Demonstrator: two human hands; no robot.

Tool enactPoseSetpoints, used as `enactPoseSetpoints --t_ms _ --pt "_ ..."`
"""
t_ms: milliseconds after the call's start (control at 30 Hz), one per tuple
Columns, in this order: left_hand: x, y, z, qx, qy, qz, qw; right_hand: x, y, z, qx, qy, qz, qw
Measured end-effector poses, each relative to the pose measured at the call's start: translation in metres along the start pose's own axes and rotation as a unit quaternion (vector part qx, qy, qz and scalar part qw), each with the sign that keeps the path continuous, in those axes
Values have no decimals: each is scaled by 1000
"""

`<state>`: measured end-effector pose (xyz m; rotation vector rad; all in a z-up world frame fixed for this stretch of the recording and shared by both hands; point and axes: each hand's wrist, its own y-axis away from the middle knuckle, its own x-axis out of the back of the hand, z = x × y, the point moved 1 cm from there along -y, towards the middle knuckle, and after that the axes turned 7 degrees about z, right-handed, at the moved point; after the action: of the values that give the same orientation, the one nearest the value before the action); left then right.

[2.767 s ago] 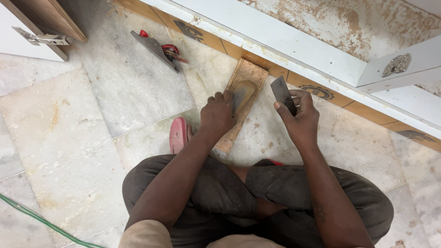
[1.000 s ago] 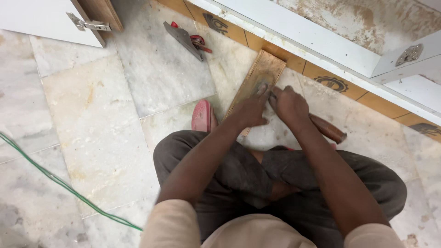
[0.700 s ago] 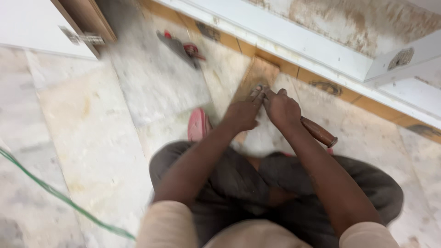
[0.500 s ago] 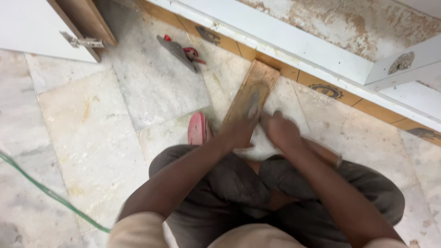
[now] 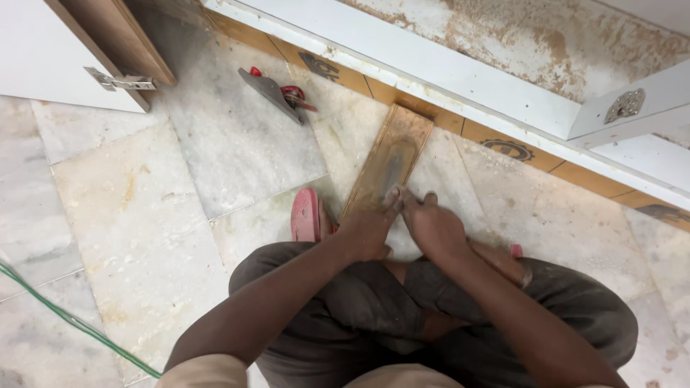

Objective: The person sits on the floor and sharpens a metal chisel blade by repeatedly rubbing it against a wooden sharpening block. They periodically pause to inspect the blade's edge before resuming the sharpening motion.

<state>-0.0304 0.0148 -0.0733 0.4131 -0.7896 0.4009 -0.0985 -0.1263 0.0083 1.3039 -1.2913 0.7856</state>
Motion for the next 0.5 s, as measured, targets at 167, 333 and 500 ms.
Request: enactPoseSetpoints --t_ms 167,333,500 --pt "8 -10 5 78 -5 -23 997 4 -24 10 -1 -27 77 997" --pt "4 5 12 -77 -55 56 994 -13 -4 9 16 37 33 999" --pt "9 -1 11 70 -24 -32 997 -13 -16 15 10 -17 92 996"
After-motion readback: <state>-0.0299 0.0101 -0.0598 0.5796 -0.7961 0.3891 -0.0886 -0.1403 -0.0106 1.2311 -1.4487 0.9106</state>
